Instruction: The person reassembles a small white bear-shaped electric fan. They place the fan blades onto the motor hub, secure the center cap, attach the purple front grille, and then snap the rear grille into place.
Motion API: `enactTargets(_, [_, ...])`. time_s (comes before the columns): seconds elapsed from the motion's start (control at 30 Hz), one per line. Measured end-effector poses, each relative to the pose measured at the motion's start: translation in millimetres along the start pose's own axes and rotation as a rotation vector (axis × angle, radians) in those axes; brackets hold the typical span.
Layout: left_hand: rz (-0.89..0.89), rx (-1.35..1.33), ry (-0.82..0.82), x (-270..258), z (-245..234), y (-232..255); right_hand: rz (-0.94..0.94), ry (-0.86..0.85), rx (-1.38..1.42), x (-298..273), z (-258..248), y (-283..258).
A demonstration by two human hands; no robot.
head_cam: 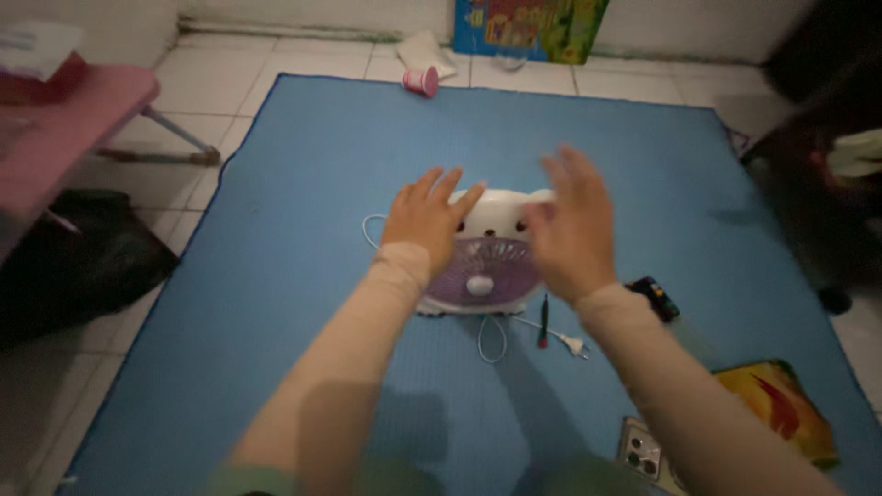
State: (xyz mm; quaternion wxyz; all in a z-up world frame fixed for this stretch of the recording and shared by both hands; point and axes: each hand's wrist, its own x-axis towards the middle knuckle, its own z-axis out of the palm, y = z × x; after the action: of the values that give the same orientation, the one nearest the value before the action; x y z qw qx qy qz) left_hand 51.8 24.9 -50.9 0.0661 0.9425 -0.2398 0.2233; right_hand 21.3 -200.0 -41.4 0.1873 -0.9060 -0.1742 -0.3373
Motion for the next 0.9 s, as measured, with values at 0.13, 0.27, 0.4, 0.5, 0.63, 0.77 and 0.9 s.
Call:
enactTargets(0.13, [-0.026,0.177,-0.021,-14,16,8,-0.09,-0.198,-0.205,3,6,-29])
enactTargets(0.27, [-0.086,0.153,-0.078,-25,13,11,-0.054,-0.427,-0.154,4,10,-18])
enactTargets(0.4, [-0.12,0.153,-0.148,-26,5,19,-0.046,-0.52,-0.122,10,5,-10])
enactTargets(0.5, [-0.081,0.048,0.067,-25,-8,25,-0.048,-0.385,0.053,12,-17,-11])
enactTargets(0.63, [-0.099,-0.213,0.075,-26,-30,34,0.138,-0.205,0.149,12,-46,-26])
enactTargets(0.77, [-0.15,-0.105,0.039,-26,-58,54,0.441,-0.364,-0.05,11,-73,-47])
enactTargets(0.9, [-0.299,-0.026,-0.108,-26,-84,67,0.39,-0.406,-0.148,7,-92,-59])
